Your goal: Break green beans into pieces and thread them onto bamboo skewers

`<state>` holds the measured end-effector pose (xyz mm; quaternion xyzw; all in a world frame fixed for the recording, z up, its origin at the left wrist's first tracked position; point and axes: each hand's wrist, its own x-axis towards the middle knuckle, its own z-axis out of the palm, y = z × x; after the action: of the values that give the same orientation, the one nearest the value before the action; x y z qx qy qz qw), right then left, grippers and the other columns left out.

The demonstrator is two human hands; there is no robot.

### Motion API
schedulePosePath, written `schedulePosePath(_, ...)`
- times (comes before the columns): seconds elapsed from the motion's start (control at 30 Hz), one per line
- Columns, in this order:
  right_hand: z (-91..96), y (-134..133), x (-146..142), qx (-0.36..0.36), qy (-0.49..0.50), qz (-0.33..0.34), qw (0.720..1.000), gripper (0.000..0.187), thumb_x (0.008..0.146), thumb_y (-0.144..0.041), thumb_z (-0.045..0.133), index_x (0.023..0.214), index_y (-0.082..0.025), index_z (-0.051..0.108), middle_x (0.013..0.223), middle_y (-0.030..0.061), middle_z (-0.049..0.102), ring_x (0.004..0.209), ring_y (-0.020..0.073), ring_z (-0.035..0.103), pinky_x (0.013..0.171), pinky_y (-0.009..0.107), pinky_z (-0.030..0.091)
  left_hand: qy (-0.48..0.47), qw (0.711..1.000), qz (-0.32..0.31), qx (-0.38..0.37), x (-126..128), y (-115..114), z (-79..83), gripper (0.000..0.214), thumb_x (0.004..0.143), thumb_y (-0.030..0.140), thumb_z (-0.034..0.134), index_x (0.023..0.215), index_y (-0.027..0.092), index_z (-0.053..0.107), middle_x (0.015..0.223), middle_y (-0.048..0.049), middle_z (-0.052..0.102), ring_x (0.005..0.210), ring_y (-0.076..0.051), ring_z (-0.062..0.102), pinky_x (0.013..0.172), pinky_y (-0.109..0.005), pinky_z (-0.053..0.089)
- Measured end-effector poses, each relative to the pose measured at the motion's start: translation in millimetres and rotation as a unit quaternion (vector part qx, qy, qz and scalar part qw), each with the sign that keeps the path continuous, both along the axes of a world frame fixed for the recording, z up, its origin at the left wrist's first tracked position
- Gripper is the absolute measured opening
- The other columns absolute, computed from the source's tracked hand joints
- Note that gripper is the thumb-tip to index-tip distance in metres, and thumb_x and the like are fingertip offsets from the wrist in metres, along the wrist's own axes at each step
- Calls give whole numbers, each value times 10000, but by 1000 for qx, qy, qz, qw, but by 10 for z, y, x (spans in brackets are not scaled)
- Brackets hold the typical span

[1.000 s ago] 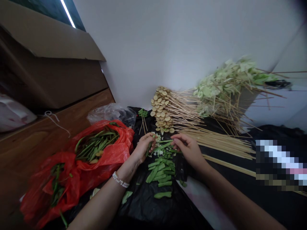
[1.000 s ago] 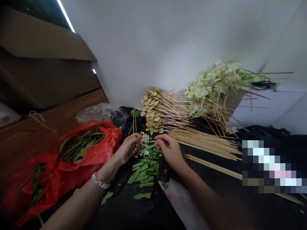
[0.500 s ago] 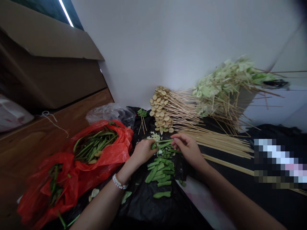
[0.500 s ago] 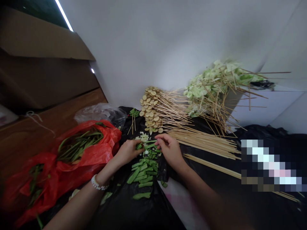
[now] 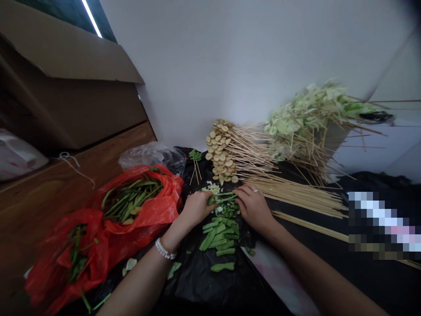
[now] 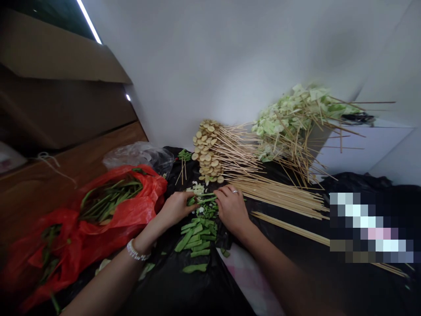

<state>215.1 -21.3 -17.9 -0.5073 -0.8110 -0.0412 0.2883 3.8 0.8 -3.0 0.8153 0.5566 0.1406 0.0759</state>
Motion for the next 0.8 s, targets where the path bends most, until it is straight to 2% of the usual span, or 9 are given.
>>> schedulePosePath(0.1,-5,7,6,-1,-4,-2,1000,250,888,-188,488,1085,-203,641,1074,78,647,1049,236,497,890,387,389,-2,1000,-6,15,6,-4,-10,115,778,312,596,819,224,657,784,-49,675,763,-213,627,639,-270,383)
schedulePosePath(0.23,-15,14,6,4,-10,2,1000,276,890,-175,474,1115,-216,627,1100,82,640,1057,233,496,866,376,385,-99,992,-27,72,56,-48,37,96,793,266,581,834,222,655,818,-53,666,793,-198,621,696,-262,417)
schedulePosePath(0.37,25,-4,4,15,-23,-17,999,263,909,-193,459,1118,-219,618,1055,76,659,1042,230,514,852,362,353,-179,978,-56,91,102,-92,83,108,787,253,594,863,221,663,834,-47,669,813,-182,612,750,-256,435)
schedulePosePath(0.43,52,-12,15,12,-33,-40,999,234,926,-216,444,1062,-220,634,972,68,678,969,224,548,832,357,336,-228,967,-45,100,102,-88,99,132,794,265,588,889,213,663,852,-43,675,802,-171,604,756,-256,435)
schedulePosePath(0.5,66,-9,32,0,-33,-59,998,228,939,-232,426,1020,-218,638,926,60,690,905,212,578,808,344,329,-292,951,-8,102,87,-64,113,162,796,288,581,907,199,657,807,-27,662,714,-147,579,688,-241,430)
schedulePosePath(0.6,54,7,56,-30,-9,-57,998,235,948,-228,399,1012,-217,624,936,49,702,867,187,608,777,309,331,-396,915,52,54,65,-17,122,181,796,305,546,893,180,633,637,21,566,532,-101,467,519,-208,361)
schedulePosePath(0.73,22,20,59,-54,8,-37,998,239,948,-219,378,1000,-214,611,934,46,706,866,179,625,760,289,333,-510,856,56,-61,77,21,109,136,773,265,499,845,177,574,536,62,465,424,-76,367,418,-188,264)
schedulePosePath(0.8,20,15,51,-59,12,-32,998,240,947,-217,372,959,-214,611,927,43,706,863,179,627,758,290,333,-514,853,65,-66,81,34,95,137,764,281,518,828,175,576,504,70,441,409,-74,346,408,-187,243)
